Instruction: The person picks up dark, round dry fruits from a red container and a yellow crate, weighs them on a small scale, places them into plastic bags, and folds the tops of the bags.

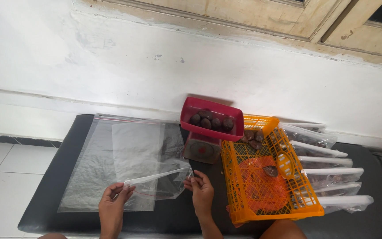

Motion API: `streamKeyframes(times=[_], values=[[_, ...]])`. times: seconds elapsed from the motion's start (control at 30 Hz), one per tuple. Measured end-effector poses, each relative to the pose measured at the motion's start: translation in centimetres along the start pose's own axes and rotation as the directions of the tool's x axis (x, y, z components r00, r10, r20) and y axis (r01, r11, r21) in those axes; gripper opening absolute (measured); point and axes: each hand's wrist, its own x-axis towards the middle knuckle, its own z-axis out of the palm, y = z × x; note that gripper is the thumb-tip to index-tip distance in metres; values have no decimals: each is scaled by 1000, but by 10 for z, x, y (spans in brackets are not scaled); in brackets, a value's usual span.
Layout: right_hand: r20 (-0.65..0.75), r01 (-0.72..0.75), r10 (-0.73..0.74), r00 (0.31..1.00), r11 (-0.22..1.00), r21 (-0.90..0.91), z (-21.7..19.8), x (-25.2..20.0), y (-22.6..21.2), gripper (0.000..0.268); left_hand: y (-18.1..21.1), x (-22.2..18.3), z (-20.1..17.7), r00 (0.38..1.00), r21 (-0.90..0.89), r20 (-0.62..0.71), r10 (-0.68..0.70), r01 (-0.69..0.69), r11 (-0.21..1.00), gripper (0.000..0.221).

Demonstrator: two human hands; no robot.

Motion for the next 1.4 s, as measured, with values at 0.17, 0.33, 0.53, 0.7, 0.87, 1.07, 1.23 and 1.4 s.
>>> streamKeyframes(times=[0.17, 0.33, 0.53, 0.7, 0.87, 1.07, 1.23, 1.4], values=[[6, 33, -33, 999, 999, 3, -13, 18, 25, 26, -15, 9, -7, 997, 123, 55, 54, -61, 991, 11], [71, 95, -96, 993, 995, 11, -38, 54, 56, 19, -20, 31, -30, 997, 539, 72, 18, -54, 840, 15], [299, -279, 178, 938, 898, 341, -58, 68, 55, 23, -32, 65, -63, 973, 108, 223, -53, 29, 994, 19], [583, -261, 31, 812, 913, 314, -68, 54, 28, 38, -15, 58, -71, 935, 171, 303, -183, 135, 976, 36], [297, 44, 11, 955, 983, -179, -53, 46, 16, 17, -32, 60, -71, 944, 349, 304, -130, 17, 937, 36], [39, 83, -74, 997, 925, -372, -36, 32, -2, 11, -43, 65, -76, 930, 516, 358, -83, -123, 848, 43], [26, 225, -239, 971, 864, -450, -37, 29, 0, 10, -27, 49, -67, 934, 480, 332, -132, -47, 876, 40], [220, 614, -626, 748, 527, -588, -38, 25, -2, 11, -22, 40, -62, 975, 429, 214, 55, -144, 892, 28]])
